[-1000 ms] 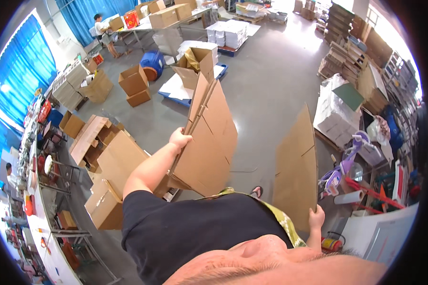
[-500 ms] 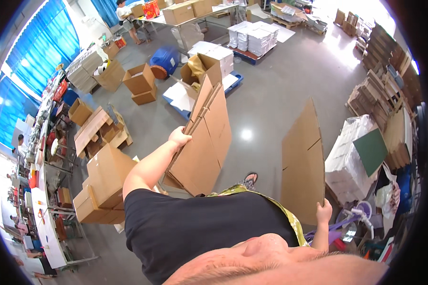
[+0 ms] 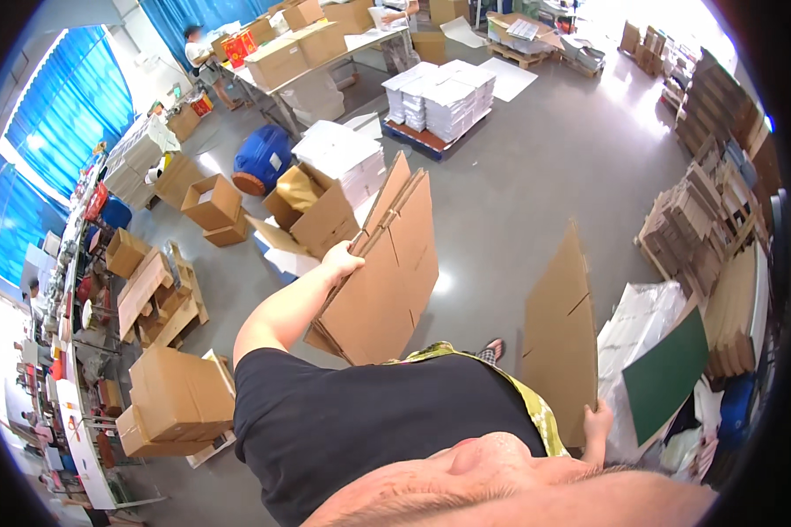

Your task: The person assembles flat cardboard sheets into boxes by folding the flaps and tucking the tabs. They then use a handheld tape dispenser to seal the boxes with clear packing tape. The finished boxes are placed on a table where another person is working.

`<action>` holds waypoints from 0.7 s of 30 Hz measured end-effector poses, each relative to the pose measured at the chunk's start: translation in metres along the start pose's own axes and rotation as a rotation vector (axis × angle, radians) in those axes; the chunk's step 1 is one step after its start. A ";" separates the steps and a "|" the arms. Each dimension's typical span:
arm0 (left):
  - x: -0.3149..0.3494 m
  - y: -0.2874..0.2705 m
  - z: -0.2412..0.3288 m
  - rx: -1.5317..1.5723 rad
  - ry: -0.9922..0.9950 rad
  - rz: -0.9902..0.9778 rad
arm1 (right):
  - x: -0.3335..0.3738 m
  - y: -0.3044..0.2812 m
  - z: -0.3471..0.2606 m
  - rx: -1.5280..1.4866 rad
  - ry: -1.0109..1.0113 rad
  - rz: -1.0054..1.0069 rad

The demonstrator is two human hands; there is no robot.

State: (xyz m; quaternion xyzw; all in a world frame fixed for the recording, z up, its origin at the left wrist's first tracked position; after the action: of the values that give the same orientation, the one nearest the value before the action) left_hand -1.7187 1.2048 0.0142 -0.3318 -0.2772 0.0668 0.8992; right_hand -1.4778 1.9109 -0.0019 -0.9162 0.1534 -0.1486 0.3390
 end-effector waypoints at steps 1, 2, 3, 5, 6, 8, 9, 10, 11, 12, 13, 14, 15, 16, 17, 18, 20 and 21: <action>-0.002 0.005 0.047 0.020 -0.024 -0.041 | -0.043 -0.008 -0.006 0.018 -0.005 -0.018; -0.030 0.021 0.070 -0.002 0.008 -0.038 | -0.084 -0.016 -0.012 0.132 -0.012 -0.020; -0.059 0.031 0.090 -0.031 0.043 -0.019 | -0.123 -0.019 -0.023 0.232 -0.025 -0.023; -0.112 0.044 0.123 -0.253 0.111 0.207 | -0.208 -0.024 -0.039 0.280 -0.036 -0.031; -0.128 0.052 0.137 -0.194 0.054 0.183 | -0.246 -0.028 -0.050 0.278 -0.035 -0.062; -0.164 0.061 0.186 -0.067 -0.041 0.143 | -0.331 -0.031 -0.073 0.269 -0.036 -0.107; -0.175 0.065 0.215 -0.068 -0.032 0.095 | -0.371 -0.035 -0.084 0.234 -0.085 -0.125; -0.193 0.072 0.244 -0.043 -0.046 0.088 | -0.411 -0.038 -0.096 0.255 -0.086 -0.129; -0.214 0.079 0.272 -0.018 -0.058 0.080 | -0.452 -0.042 -0.109 0.276 -0.085 -0.132; -0.237 0.082 0.296 0.003 -0.066 0.083 | -0.492 -0.040 -0.119 0.288 -0.091 -0.134; -0.271 0.090 0.313 0.025 -0.050 0.100 | -0.534 -0.039 -0.124 0.244 -0.106 -0.136; -0.313 0.100 0.327 0.046 -0.031 0.115 | -0.575 -0.040 -0.129 0.199 -0.119 -0.136; -0.342 0.106 0.359 0.058 -0.012 0.118 | -0.612 -0.041 -0.134 0.154 -0.118 -0.135; -0.371 0.112 0.392 0.024 -0.010 0.097 | -0.645 -0.039 -0.137 0.182 -0.117 -0.127; -0.400 0.119 0.426 -0.011 -0.005 0.074 | -0.677 -0.037 -0.141 0.209 -0.114 -0.115; -0.422 0.126 0.459 -0.045 -0.009 0.043 | -0.704 -0.040 -0.144 0.244 -0.105 -0.110; -0.503 0.146 0.501 -0.083 0.026 0.064 | -0.763 -0.043 -0.155 0.257 -0.115 -0.084; -0.504 0.145 0.554 -0.095 0.009 0.042 | -0.788 -0.046 -0.163 0.274 -0.108 -0.082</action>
State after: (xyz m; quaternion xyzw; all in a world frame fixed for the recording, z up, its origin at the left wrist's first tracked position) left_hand -2.4326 1.4739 0.0403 -0.3800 -0.2688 0.0707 0.8822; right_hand -2.2473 2.1509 0.0142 -0.8736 0.0758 -0.1322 0.4621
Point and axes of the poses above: each hand's wrist, its own x-axis away from the middle knuckle, its own y-axis out of the palm, z = x × y, the point moved 3 cm from there along -x, towards the middle knuckle, and after that the axes turned 11 degrees about -x, right-handed, at the moved point
